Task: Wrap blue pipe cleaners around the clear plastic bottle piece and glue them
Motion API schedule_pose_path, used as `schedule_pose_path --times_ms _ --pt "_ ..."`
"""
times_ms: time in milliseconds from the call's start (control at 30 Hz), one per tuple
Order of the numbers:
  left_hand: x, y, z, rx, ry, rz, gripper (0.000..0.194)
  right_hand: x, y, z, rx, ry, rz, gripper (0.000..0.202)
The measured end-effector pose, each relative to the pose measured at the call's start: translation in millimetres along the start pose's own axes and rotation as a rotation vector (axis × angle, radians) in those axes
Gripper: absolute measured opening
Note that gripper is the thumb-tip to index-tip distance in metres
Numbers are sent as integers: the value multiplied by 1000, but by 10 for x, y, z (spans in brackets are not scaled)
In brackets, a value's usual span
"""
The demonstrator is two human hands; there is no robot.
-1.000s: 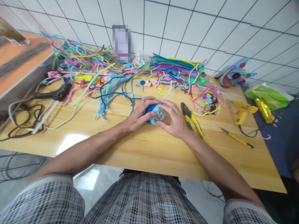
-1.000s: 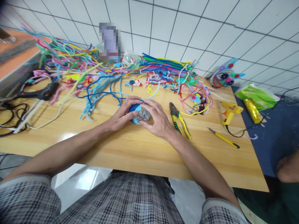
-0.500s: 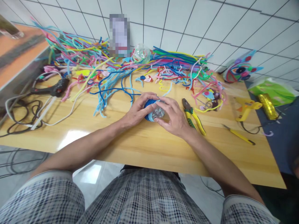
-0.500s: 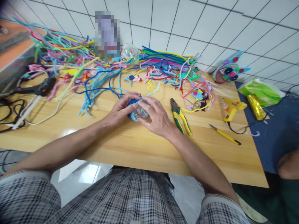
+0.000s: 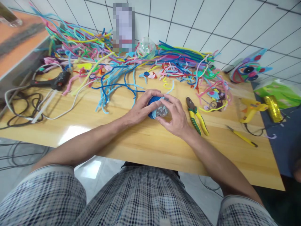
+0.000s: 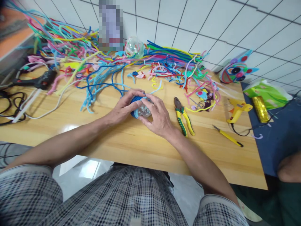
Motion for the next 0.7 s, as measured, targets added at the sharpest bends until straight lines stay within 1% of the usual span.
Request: schedule_pose_path --times_ms 133,233,433,567,700 --pt "11 1 8 6 -2 -9 44 -2 -7 -23 26 -30 33 77" --pt "17 -9 6 23 -9 -19 41 5 -8 -23 27 -25 33 77" --pt "1 -42 12 77 -88 -41 35 18 -19 -12 16 -35 24 81" --pt "-12 -41 3 85 -131 -40 38 16 -21 -16 27 -42 34 81" --pt "-18 -31 -26 85 -111 -53 43 13 -18 -21 41 -57 49 81"
Point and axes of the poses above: each hand's wrist, its own x-axis away from the middle knuckle, its own y-axis out of the palm, z = x × y, the point moved 2 cm from there along -x, towards the middle knuckle, and after that the axes turned 13 degrees about -y, right-handed, at the moved point
